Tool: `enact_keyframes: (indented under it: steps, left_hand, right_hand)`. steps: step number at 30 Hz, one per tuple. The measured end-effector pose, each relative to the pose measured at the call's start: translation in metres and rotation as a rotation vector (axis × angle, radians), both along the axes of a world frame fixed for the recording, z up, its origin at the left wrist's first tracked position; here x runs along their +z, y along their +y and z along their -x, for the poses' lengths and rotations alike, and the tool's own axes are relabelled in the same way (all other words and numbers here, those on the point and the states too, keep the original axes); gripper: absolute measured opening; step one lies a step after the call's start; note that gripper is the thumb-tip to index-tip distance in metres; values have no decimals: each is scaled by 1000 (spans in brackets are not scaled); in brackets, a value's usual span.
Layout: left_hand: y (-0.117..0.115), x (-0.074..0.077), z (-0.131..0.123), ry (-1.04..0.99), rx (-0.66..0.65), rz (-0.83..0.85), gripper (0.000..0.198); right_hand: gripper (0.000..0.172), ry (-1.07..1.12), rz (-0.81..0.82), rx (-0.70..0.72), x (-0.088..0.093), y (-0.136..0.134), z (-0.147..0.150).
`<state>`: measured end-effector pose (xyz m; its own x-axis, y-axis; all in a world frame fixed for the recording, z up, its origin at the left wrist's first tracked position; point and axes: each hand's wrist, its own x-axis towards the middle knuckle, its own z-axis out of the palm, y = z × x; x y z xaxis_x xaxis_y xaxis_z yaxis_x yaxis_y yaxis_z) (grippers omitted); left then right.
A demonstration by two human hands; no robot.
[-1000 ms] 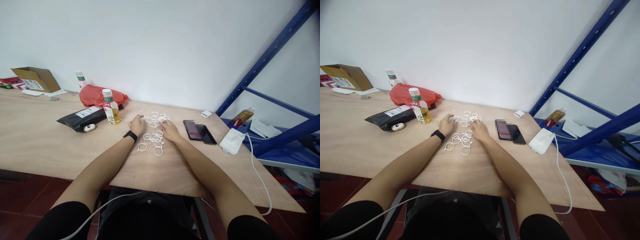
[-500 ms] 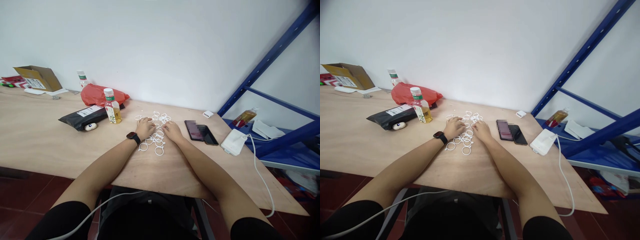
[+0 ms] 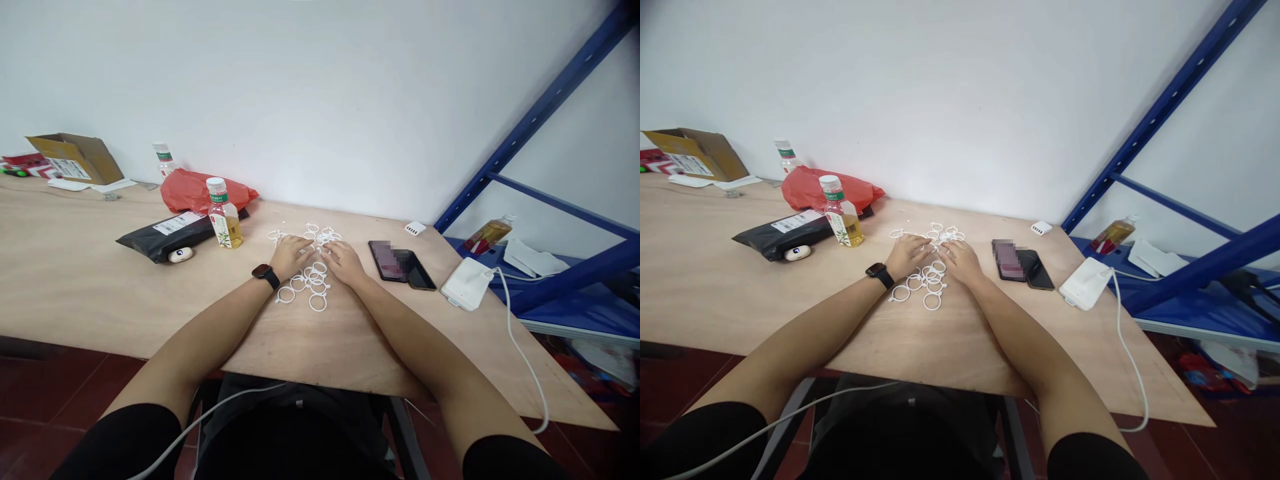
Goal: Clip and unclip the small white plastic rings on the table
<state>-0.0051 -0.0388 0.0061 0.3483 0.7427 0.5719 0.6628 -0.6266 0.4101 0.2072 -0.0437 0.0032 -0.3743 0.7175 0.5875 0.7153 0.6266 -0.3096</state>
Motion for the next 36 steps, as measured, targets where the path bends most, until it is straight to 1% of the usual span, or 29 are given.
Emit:
enact_keyframes:
  steps: [2,3,5,8,11,13,15,18,21,30,33,36]
  left_hand:
    - [-1,1,-2,-16,-114,-38,30]
    - [-2,1,-3,-15,-150,-52,28]
    - [-4,3,-4,-4,-175,-65,27]
    - [-6,5,-5,18,-140,-61,26]
    - [-7,7,-4,31,-89,-51,26]
    - [-7,8,-4,40,-69,-51,27]
    - [-6,8,-3,48,-67,-53,28]
    - [-6,7,-2,57,-85,-64,31]
    - [-7,7,-2,80,-96,-83,33]
    - [-11,11,-2,121,-97,-107,35]
    - [-13,12,-3,124,-83,-100,35]
    - [-14,13,-5,118,-71,-75,34]
  right_hand:
    - [31,-16,-2,33,0,-1,1]
    - [30,-22,1,48,0,-2,2]
    - [27,-32,10,71,1,-3,2]
    - [22,-16,-6,60,4,-6,3]
    - [18,43,-81,25,8,-9,4]
    - [18,82,-140,39,10,-12,5]
    - [18,91,-161,73,10,-13,6]
    - [21,52,-106,126,10,-13,8]
    - [23,42,-65,143,8,-12,7]
    - [24,85,-53,133,6,-11,7]
    - [23,95,-68,139,6,-11,8]
    - [24,87,-46,129,8,-12,9]
